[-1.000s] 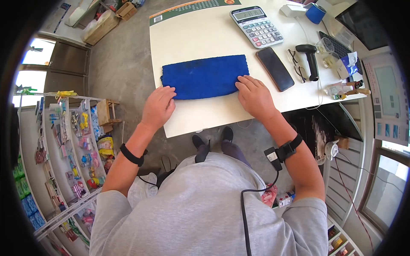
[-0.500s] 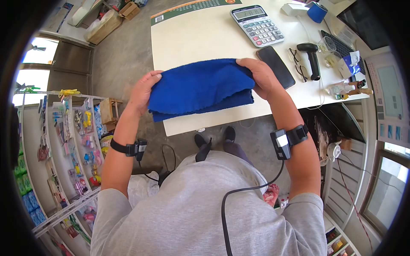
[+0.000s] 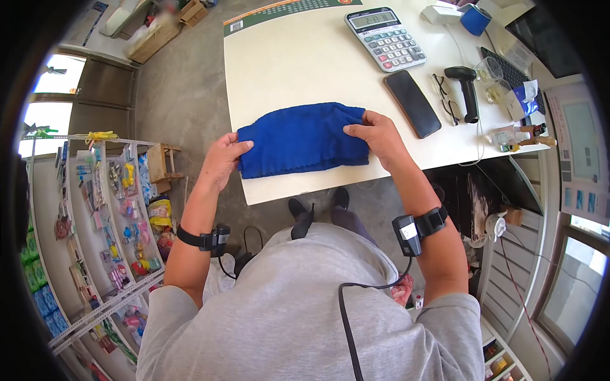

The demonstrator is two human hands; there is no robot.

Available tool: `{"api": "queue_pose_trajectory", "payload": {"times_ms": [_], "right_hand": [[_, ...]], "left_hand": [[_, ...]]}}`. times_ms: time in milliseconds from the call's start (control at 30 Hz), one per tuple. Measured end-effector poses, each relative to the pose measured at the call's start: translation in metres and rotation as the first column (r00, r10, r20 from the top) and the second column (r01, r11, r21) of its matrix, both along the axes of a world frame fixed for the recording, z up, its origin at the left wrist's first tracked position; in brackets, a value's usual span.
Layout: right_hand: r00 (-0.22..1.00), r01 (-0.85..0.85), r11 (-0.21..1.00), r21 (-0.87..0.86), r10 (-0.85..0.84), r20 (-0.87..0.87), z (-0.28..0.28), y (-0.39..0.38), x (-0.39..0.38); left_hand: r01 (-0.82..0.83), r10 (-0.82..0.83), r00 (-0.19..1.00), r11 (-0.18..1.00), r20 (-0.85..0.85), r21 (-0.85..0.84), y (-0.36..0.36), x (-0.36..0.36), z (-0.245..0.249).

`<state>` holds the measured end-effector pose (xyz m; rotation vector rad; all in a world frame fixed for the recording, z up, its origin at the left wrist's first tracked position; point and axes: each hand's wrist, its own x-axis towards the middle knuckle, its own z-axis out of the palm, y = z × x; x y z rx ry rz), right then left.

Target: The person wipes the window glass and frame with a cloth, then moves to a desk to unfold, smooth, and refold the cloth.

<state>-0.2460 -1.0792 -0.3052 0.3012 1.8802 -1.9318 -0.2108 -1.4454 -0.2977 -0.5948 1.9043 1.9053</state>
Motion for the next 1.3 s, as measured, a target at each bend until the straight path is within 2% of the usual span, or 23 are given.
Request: {"api": "queue_pose_trajectory", "payload": {"times_ms": [33, 133, 233, 333, 433, 633, 733, 800, 833, 867, 933, 967, 1067, 1167, 1267, 1300], "right_hand": [[0.999, 0.023, 0.999, -0.048, -0.025, -0.048, 0.003, -0.003, 0.002], [0.989, 0.146, 0.948, -0.282, -0.13, 0.075, 0.016, -0.009, 0.01], [0.976, 0.214, 0.902, -0.375, -0.179, 0.127, 0.016, -0.009, 0.013], [0.974, 0.222, 0.889, -0.4, -0.181, 0.138, 0.008, -0.008, 0.015], [0.968, 0.247, 0.873, -0.42, -0.2, 0.153, 0.008, -0.014, 0.018], [0.966, 0.241, 0.927, -0.287, -0.201, 0.162, 0.025, -0.02, 0.024], [0.984, 0.18, 0.91, -0.374, -0.166, 0.068, 0.048, -0.033, 0.027], [0.99, 0.123, 0.931, -0.344, -0.137, -0.017, 0.078, -0.057, 0.032], [0.998, 0.021, 0.944, -0.33, -0.041, -0.053, 0.087, -0.067, 0.035], [0.991, -0.102, 0.952, -0.288, 0.073, -0.109, 0.092, -0.076, 0.038], [0.981, -0.158, 0.955, -0.253, 0.124, -0.147, 0.096, -0.086, 0.046], [0.98, -0.165, 0.961, -0.222, 0.136, -0.143, 0.097, -0.083, 0.046], [0.984, -0.164, 0.918, -0.361, 0.176, 0.003, 0.103, -0.066, 0.048], [0.981, -0.173, 0.867, -0.468, 0.191, -0.009, 0.085, -0.063, 0.056], [0.952, -0.296, 0.924, -0.242, 0.267, -0.147, 0.094, -0.059, 0.076], [0.929, -0.356, 0.928, -0.11, 0.339, -0.149, 0.109, -0.056, 0.085]], "left_hand": [[-0.024, 0.024, 1.0, 0.998, -0.012, 0.059, 0.002, 0.0, 0.0], [-0.156, 0.189, 0.976, 0.953, -0.106, 0.258, 0.005, 0.004, 0.004], [-0.192, 0.236, 0.969, 0.91, -0.079, 0.368, -0.004, 0.003, 0.007], [-0.158, 0.22, 0.969, 0.904, -0.114, 0.398, -0.011, 0.004, 0.018], [-0.119, 0.18, 0.971, 0.935, -0.156, 0.335, -0.017, 0.002, 0.022], [-0.022, 0.021, 0.969, 1.0, -0.246, -0.004, -0.018, -0.006, 0.037], [0.001, -0.002, 0.966, 1.0, -0.257, -0.004, 0.004, -0.01, 0.05], [0.068, -0.055, 0.97, 0.997, -0.237, 0.045, 0.033, -0.009, 0.059], [0.101, -0.083, 0.97, 0.992, -0.23, 0.069, 0.047, -0.007, 0.062], [0.087, -0.058, 0.969, 0.99, -0.242, 0.112, 0.06, -0.004, 0.064], [0.061, -0.007, 0.966, 0.978, -0.26, 0.201, 0.08, 0.004, 0.068], [0.006, 0.061, 0.979, 0.945, -0.194, 0.327, 0.083, 0.006, 0.069], [0.03, 0.039, 0.982, 0.933, -0.184, 0.36, 0.093, 0.012, 0.08], [0.025, 0.011, 0.979, 0.984, -0.204, 0.175, 0.108, 0.018, 0.078], [-0.039, 0.082, 0.987, 0.956, -0.137, 0.292, 0.109, 0.018, 0.072], [-0.07, 0.129, 0.98, 0.936, -0.152, 0.344, 0.109, 0.016, 0.059]]}}
